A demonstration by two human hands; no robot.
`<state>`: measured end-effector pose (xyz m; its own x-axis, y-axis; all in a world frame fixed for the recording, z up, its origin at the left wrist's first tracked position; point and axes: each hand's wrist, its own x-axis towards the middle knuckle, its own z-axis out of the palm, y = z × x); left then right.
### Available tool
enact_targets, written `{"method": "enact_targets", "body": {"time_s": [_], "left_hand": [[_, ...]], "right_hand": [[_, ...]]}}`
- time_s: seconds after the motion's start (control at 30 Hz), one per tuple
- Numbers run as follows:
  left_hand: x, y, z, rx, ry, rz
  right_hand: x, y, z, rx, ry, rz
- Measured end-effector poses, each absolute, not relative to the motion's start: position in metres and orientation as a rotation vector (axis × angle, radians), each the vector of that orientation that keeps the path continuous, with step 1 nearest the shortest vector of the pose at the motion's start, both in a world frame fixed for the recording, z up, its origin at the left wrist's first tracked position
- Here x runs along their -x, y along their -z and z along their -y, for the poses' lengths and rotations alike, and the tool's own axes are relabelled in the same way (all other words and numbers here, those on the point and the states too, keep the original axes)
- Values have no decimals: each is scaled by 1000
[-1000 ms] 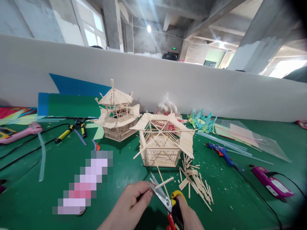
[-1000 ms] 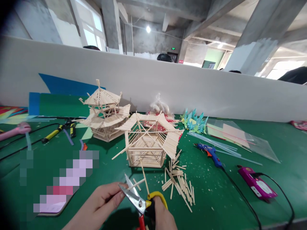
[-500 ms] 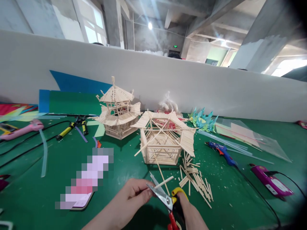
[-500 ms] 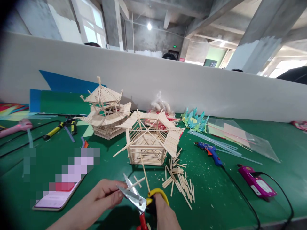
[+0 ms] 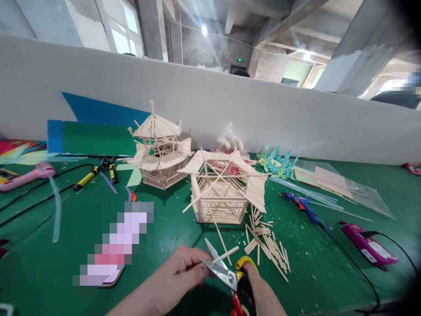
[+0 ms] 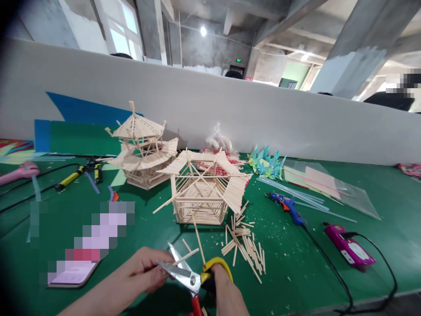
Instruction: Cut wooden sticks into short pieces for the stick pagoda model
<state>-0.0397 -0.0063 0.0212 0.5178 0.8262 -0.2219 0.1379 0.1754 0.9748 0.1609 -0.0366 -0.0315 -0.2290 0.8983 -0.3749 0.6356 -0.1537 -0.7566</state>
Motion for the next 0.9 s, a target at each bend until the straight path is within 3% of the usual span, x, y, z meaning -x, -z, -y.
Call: {"method": "enact_targets", "body": {"time_s": [0.23,0.43,0.67,0.9], "left_hand": [[44,-13,4,-1191,-549,-910],[26,-11,14,-1633,-887,-1165],[44,-10,3,-1208,-596,-896],[43,-6,0,-1114,-562,-903]], "right_hand": [[-161,44,37,1853,-1390,1834],[-158,41,37,1872,-1348,1799],[-162,34,38,1795,-1354,1848],[-160,43,39,1869,-1340,1811]]}}
